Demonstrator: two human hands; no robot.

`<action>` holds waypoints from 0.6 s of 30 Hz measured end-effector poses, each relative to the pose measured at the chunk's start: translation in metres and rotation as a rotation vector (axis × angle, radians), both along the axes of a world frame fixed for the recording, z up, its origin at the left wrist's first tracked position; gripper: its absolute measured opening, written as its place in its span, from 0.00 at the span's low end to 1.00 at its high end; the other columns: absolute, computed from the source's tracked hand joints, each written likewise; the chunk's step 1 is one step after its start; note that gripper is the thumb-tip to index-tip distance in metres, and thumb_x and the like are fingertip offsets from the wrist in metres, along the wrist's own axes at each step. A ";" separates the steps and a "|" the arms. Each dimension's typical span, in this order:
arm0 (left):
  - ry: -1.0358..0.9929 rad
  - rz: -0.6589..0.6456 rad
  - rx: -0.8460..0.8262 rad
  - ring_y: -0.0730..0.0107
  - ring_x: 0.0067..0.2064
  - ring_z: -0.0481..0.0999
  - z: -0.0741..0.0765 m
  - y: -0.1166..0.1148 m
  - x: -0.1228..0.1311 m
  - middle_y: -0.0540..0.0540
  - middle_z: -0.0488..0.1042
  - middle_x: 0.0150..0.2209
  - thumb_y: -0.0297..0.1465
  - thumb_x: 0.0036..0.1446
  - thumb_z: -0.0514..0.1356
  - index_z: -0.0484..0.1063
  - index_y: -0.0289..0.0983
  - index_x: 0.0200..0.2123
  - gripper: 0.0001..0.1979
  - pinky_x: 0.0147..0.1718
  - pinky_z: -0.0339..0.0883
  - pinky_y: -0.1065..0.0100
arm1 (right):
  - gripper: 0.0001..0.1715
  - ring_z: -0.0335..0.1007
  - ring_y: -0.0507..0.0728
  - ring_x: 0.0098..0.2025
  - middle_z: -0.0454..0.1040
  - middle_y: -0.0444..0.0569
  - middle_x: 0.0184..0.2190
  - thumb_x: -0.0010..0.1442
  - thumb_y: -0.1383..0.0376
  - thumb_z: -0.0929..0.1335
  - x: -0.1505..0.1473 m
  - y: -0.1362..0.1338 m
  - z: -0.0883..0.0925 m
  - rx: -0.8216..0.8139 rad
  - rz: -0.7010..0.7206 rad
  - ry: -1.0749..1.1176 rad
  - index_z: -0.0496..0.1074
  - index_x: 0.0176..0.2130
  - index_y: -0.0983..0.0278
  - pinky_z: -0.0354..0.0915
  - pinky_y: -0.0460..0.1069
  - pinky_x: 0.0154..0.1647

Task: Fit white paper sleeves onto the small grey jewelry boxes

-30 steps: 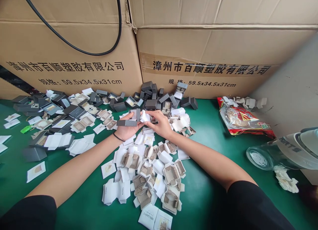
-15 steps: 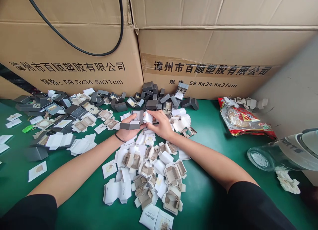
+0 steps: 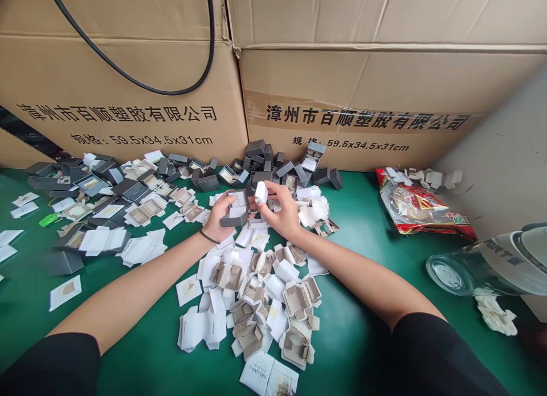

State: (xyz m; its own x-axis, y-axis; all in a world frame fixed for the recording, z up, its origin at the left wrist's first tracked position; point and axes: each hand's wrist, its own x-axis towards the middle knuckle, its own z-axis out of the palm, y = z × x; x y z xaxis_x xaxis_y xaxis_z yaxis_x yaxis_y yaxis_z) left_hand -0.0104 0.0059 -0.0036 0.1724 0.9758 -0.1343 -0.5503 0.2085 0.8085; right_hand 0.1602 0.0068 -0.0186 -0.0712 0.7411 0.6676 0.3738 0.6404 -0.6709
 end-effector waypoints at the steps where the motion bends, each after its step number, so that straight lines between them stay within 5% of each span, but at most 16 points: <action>1: 0.027 0.012 0.013 0.66 0.34 0.78 0.000 0.000 0.001 0.50 0.74 0.30 0.30 0.50 0.58 0.63 0.38 0.34 0.07 0.37 0.73 0.59 | 0.23 0.67 0.57 0.46 0.68 0.53 0.47 0.59 0.59 0.65 0.000 -0.001 0.000 0.000 0.016 0.008 0.63 0.53 0.60 0.72 0.53 0.44; 7: 0.179 0.116 0.068 0.72 0.26 0.73 0.002 -0.001 0.007 0.53 0.71 0.25 0.33 0.47 0.63 0.64 0.39 0.36 0.13 0.31 0.72 0.65 | 0.22 0.67 0.57 0.45 0.69 0.53 0.46 0.59 0.59 0.65 -0.002 -0.004 0.003 0.007 0.050 0.022 0.64 0.52 0.60 0.73 0.53 0.43; 14: 0.359 0.157 0.183 0.64 0.41 0.75 -0.005 0.002 0.008 0.44 0.75 0.39 0.34 0.47 0.62 0.72 0.36 0.37 0.12 0.37 0.70 0.66 | 0.22 0.68 0.58 0.44 0.69 0.53 0.46 0.59 0.57 0.65 -0.002 -0.004 0.003 0.008 0.050 0.005 0.63 0.52 0.59 0.73 0.55 0.43; 18: 0.371 0.165 0.150 0.62 0.38 0.76 -0.007 0.002 0.008 0.44 0.76 0.35 0.34 0.49 0.60 0.72 0.36 0.38 0.12 0.35 0.70 0.63 | 0.22 0.68 0.58 0.43 0.70 0.53 0.45 0.59 0.58 0.65 -0.002 -0.004 0.003 0.022 0.047 -0.023 0.63 0.52 0.60 0.73 0.54 0.42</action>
State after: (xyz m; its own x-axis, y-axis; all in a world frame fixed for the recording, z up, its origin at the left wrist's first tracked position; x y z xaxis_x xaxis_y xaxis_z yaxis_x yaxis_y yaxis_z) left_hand -0.0024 0.0082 -0.0106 -0.0207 0.9997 -0.0123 -0.2330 0.0072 0.9724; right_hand 0.1579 0.0027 -0.0152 -0.1215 0.7217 0.6815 0.3582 0.6722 -0.6480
